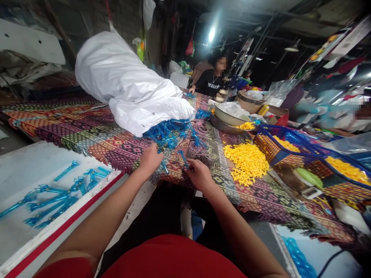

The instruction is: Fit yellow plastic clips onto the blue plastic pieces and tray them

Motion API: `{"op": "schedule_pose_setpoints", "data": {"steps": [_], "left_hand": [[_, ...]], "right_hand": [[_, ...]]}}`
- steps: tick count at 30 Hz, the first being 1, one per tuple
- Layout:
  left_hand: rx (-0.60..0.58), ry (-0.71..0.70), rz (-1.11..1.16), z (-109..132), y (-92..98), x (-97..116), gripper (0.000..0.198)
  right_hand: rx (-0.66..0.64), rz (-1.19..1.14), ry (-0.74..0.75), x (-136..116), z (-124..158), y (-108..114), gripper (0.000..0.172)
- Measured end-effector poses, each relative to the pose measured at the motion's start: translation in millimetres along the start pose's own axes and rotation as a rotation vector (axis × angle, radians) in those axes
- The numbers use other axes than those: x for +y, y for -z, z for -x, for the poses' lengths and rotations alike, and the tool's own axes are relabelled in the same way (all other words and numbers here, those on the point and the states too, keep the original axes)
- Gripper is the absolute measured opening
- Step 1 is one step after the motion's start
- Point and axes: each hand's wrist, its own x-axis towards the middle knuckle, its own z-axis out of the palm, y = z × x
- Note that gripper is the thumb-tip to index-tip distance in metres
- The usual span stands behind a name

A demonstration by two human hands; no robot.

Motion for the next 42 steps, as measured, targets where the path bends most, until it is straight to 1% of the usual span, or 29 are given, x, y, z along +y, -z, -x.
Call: {"op": "schedule_pose_setpoints", "data": {"steps": [2, 3, 4, 5, 6, 7, 9, 10, 12, 15, 16, 18, 19, 21, 23, 25, 27, 31, 34, 36, 38, 40, 42], "left_hand": [[0.066, -0.062, 0.003, 8.0, 2.3, 4.8, 0.023], [0.1, -0.11, 0.044, 13.5, 2.8, 8.9, 0.023], [0.119, -0.152, 0.128, 19.4, 2.4, 13.9, 0.024], [0.097, -0.19, 0.256, 25.5, 1.0, 19.6, 0.024], [0.035, -0.202, 0.424, 31.4, -1.5, 25.6, 0.024], [-0.045, -0.182, 0.607, 36.8, -4.8, 31.6, 0.024], [-0.199, -0.105, 0.918, 45.5, -12.5, 42.7, 0.024], [-0.24, -0.067, 1.03, 48.7, -16.0, 47.4, 0.022], [-0.285, -0.02, 1.165, 53.1, -20.2, 54.8, 0.019], [-0.318, 0.013, 1.252, 55.9, -16.5, 59.6, 0.015], [-0.326, 0.036, 1.281, 55.9, -13.0, 58.8, 0.015], [-0.31, 0.087, 1.318, 54.0, -5.2, 52.3, 0.016], [-0.284, 0.11, 1.308, 52.0, -1.7, 46.9, 0.017], [-0.167, 0.12, 1.208, 45.9, 2.4, 33.9, 0.018], [-0.051, 0.169, 1.1, 38.4, 2.0, 23.3, 0.017], [-0.013, 0.199, 1.088, 31.5, -1.7, 20.3, 0.016], [-0.031, 0.197, 1.142, 26.8, -6.4, 25.5, 0.015], [-0.063, 0.186, 1.25, 25.8, -12.7, 42.0, 0.014], [-0.052, 0.19, 1.361, 29.3, -13.5, 44.3, 0.014], [-0.027, 0.182, 1.468, 30.6, -12.8, 42.0, 0.014], [-0.006, 0.154, 1.566, 29.9, -12.9, 40.4, 0.015], [-0.01, 0.123, 1.625, 27.7, -15.4, 41.4, 0.015], [-0.046, 0.119, 1.646, 25.8, -21.1, 44.8, 0.016]], "right_hand": [[0.027, 0.039, 0.013, -4.8, 2.4, 0.6, 0.031], [0.051, 0.054, 0.029, -7.7, 3.9, 1.4, 0.03], [0.078, 0.073, 0.052, -10.8, 5.6, 2.6, 0.03], [0.103, 0.101, 0.079, -14.1, 7.6, 4.1, 0.03], [0.117, 0.139, 0.113, -17.6, 9.9, 5.8, 0.029], [0.121, 0.184, 0.153, -21.1, 12.5, 7.7, 0.029], [0.103, 0.262, 0.23, -28.5, 17.9, 11.6, 0.027], [0.088, 0.282, 0.264, -32.1, 20.6, 13.5, 0.027], [0.063, 0.26, 0.311, -37.3, 25.8, 17.4, 0.027], [0.057, 0.121, 0.309, -33.2, 32.5, 24.9, 0.028], [0.077, 0.069, 0.28, -26.6, 34.5, 28.1, 0.028], [0.154, -0.014, 0.18, -4.2, 38.3, 35.9, 0.026], [0.207, -0.045, 0.116, 10.8, 40.2, 40.2, 0.023], [0.233, -0.06, -0.009, 43.7, 43.4, 48.4, 0.019], [0.199, -0.025, -0.107, 72.5, 45.2, 54.3, 0.018], [0.139, 0.012, -0.151, 89.5, 44.3, 56.3, 0.017], [0.089, 0.044, -0.16, 92.9, 40.2, 54.1, 0.016], [-0.029, 0.162, -0.149, 76.1, 28.1, 43.7, 0.02], [-0.1, 0.3, -0.158, 66.4, 22.0, 38.9, 0.02], [-0.13, 0.306, -0.131, 67.0, 20.0, 39.3, 0.017], [-0.134, 0.234, -0.094, 71.7, 18.8, 41.5, 0.016], [-0.093, 0.183, -0.101, 76.8, 17.9, 43.6, 0.018], [-0.052, 0.224, -0.13, 79.2, 17.3, 43.8, 0.021]]}}
